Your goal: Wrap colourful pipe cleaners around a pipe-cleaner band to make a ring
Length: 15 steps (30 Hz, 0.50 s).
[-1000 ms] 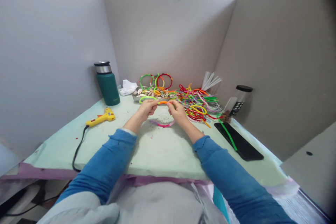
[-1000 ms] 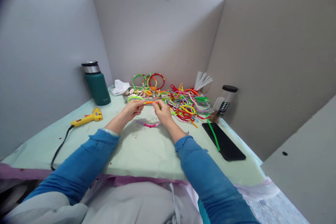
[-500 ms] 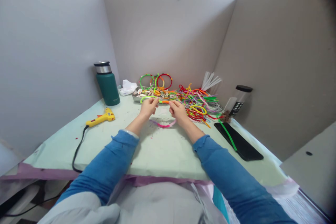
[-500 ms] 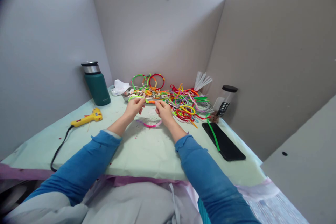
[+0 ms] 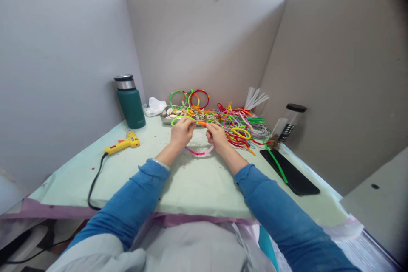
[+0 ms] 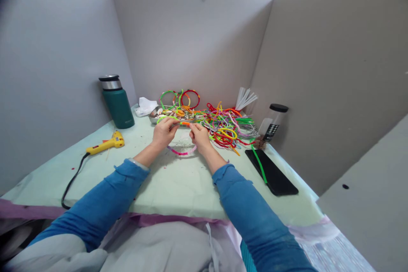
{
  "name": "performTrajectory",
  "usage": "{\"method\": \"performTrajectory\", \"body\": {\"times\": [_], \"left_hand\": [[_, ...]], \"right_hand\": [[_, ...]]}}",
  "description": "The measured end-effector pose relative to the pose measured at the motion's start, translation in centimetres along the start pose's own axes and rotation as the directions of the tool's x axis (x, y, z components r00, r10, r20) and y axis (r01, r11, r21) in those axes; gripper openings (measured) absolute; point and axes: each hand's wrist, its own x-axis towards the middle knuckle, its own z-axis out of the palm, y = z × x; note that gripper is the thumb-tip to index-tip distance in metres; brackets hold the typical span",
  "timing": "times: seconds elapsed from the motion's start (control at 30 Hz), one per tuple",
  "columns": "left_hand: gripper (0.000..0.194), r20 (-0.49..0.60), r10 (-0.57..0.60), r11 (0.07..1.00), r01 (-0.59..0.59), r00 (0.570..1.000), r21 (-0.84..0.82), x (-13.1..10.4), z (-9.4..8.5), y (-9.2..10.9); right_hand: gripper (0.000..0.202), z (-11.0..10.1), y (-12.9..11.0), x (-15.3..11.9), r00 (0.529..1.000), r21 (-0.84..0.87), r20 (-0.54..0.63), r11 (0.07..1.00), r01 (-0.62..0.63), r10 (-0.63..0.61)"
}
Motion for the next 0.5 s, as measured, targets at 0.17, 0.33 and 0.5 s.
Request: {"method": "performTrajectory", "body": {"times": [0.17, 0.33, 0.5], "left_hand": [[0.016, -0.003, -0.002, 1.000, 0.002, 1.000, 0.009, 0.06, 0.03, -0.02], [0.018, 0.016, -0.013, 1.000, 0.013, 1.000, -0.009, 0.11, 0.25, -0.31], [0.017, 0.068, -0.065, 0.996, 0.068, 0.996, -0.051, 0.17, 0.57, -0.69]], "right_hand": [[0.028, -0.01, 0.12, -0.09, 1.000, -0.027, 0.005, 0.999, 0.022, -0.022], [0.029, -0.01, 0.14, -0.19, 0.999, -0.053, -0.007, 0.998, 0.039, -0.039], [0.027, -0.20, 0.33, -0.15, 0.997, -0.125, -0.015, 0.990, 0.073, -0.075]]}}
